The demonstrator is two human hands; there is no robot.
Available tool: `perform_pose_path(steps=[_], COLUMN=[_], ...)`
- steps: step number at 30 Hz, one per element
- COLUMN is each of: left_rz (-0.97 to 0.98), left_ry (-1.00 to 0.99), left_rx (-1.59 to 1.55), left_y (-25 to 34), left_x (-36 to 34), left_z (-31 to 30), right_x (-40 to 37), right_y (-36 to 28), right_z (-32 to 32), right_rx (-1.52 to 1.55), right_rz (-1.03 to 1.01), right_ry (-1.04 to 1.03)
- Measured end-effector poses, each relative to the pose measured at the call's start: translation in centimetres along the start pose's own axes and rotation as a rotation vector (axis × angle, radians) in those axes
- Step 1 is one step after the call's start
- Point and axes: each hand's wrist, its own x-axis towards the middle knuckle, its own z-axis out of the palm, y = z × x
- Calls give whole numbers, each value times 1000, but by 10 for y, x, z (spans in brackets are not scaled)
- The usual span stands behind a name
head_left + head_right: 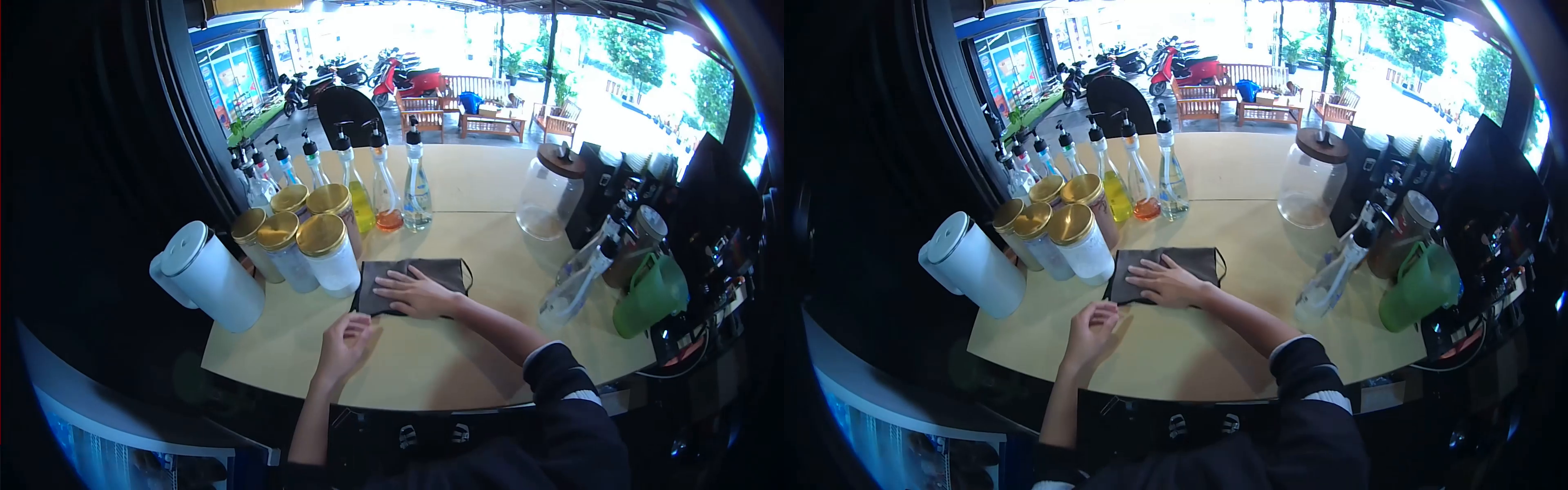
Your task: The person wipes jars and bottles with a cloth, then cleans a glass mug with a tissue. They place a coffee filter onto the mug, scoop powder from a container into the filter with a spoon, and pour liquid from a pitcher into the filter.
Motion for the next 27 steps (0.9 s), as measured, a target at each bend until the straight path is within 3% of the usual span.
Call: perform_pose_path(steps=[5,10,12,14,16,17,18,22,25,27], left_rz=[-33,63,172,150,279,156,163,118,102,96], left_ry=[-40,-213,-298,-390,-464,-544,-552,-609,-633,-638], left_rx=[4,69,291,296,650,663,663,601,599,601], left_y=[12,19,10,-9,-24,-12,-9,-9,-9,-9], left_x=[2,47,68,82,89,91,93,98,96,95], left_z=[-2,23,35,50,63,63,62,57,56,56], right_x=[66,12,-23,-45,-56,-49,-38,-9,-9,-9], right_y=[36,22,30,67,123,135,142,158,178,173], right_z=[25,4,-22,-36,-28,-29,-29,-29,-37,-30], right_rx=[-125,-1,-29,-55,-119,-128,-133,-96,-135,-136], right_rz=[286,270,467,775,1072,1107,1144,905,1065,1013], right_ry=[100,104,27,114,261,247,231,37,165,176])
